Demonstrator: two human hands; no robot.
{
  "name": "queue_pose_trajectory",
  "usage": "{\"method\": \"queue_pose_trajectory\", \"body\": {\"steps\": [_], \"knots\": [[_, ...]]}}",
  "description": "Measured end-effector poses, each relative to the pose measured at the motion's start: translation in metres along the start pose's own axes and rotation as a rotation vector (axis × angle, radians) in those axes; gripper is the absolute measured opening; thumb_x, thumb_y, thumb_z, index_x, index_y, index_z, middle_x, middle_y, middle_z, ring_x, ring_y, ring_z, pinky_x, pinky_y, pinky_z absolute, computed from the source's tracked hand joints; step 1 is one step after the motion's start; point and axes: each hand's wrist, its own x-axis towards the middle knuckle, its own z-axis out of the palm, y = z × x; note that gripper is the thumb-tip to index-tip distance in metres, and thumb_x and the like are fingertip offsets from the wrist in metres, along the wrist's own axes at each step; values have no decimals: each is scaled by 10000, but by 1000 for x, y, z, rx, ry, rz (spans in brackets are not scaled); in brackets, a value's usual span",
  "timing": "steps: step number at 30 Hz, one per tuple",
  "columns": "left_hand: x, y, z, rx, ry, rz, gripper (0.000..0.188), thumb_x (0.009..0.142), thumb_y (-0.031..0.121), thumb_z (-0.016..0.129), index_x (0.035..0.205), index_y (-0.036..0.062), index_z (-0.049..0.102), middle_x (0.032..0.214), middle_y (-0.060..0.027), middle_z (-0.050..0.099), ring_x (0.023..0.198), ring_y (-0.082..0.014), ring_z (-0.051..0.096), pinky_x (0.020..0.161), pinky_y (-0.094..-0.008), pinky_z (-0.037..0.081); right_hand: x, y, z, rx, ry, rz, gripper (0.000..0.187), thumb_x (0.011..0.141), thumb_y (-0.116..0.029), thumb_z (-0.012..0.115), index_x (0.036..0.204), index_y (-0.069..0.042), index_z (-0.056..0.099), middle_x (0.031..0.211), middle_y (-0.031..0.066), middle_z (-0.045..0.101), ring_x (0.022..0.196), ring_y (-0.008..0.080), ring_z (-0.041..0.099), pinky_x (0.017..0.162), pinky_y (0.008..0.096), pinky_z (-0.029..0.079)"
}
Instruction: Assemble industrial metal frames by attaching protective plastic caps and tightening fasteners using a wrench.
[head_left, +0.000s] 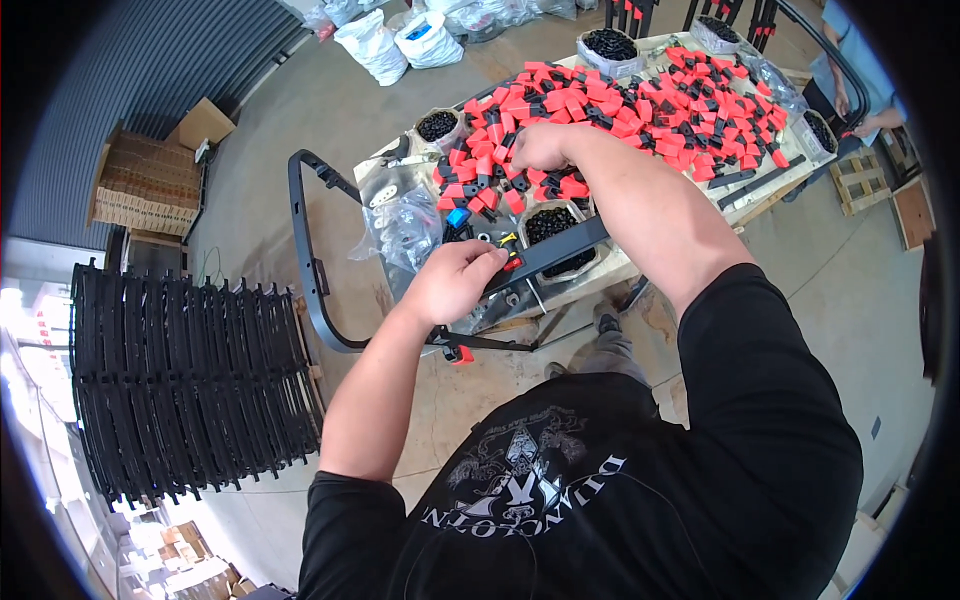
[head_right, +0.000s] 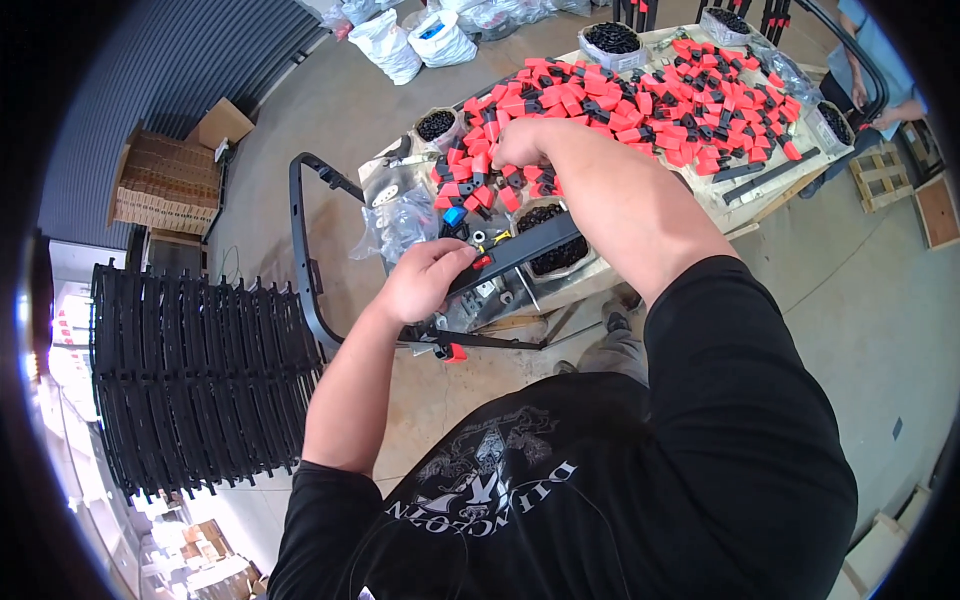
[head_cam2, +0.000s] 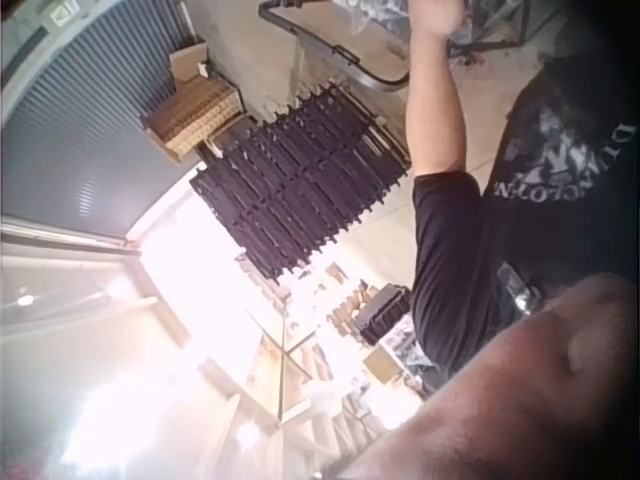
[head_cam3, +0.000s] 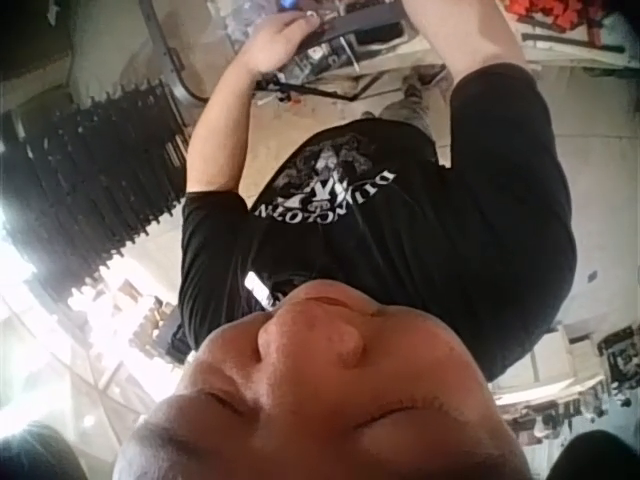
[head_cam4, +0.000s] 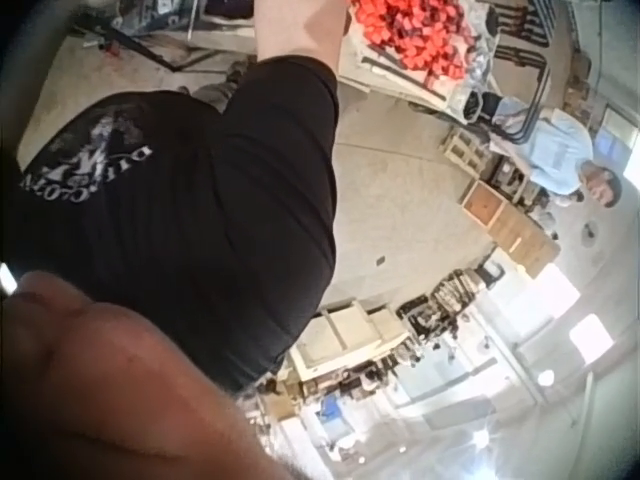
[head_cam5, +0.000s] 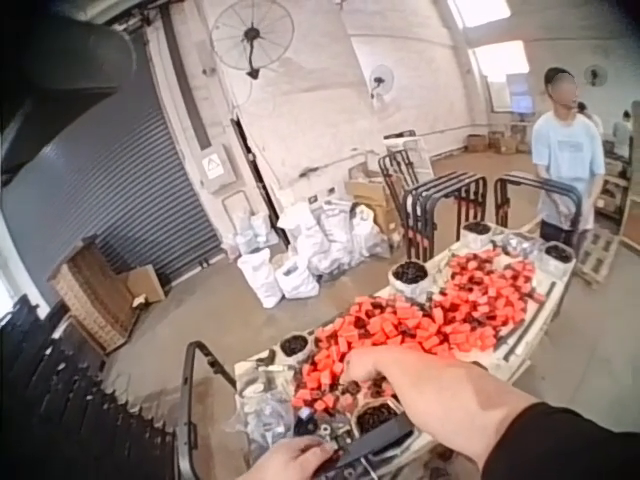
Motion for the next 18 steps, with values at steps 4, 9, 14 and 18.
{"method": "queue_pose_trajectory", "body": {"steps": [4,9,14,18], "knots": [[5,-4,3,159,1,19,480,922,430,653,1024,-32,730,806,-142,709,715,-228,663,722,-353,527,-6,-9,-4,-162,-34,109,452,844,-397,744,1068,-4,754,994,179,741,807,258,712,701,411,551],[13,1,3,197,-23,-88,472,887,425,703,986,-35,731,767,-118,695,685,-199,660,644,-345,522,5,6,1,-153,36,100,434,846,-390,738,975,24,748,885,166,719,719,260,676,654,419,530],[12,-11,-9,-314,-191,-72,296,916,272,741,1019,-1,693,769,-45,663,589,-104,617,466,-270,455,6,5,1,-108,43,129,413,839,-371,741,919,35,738,787,155,691,666,252,652,618,425,516],[8,-14,-11,-347,-203,-42,238,931,209,726,1024,-6,682,799,-34,672,612,-94,619,489,-257,471,2,-1,2,-135,28,129,412,831,-369,743,956,24,748,843,165,709,705,257,671,637,424,529]]}}
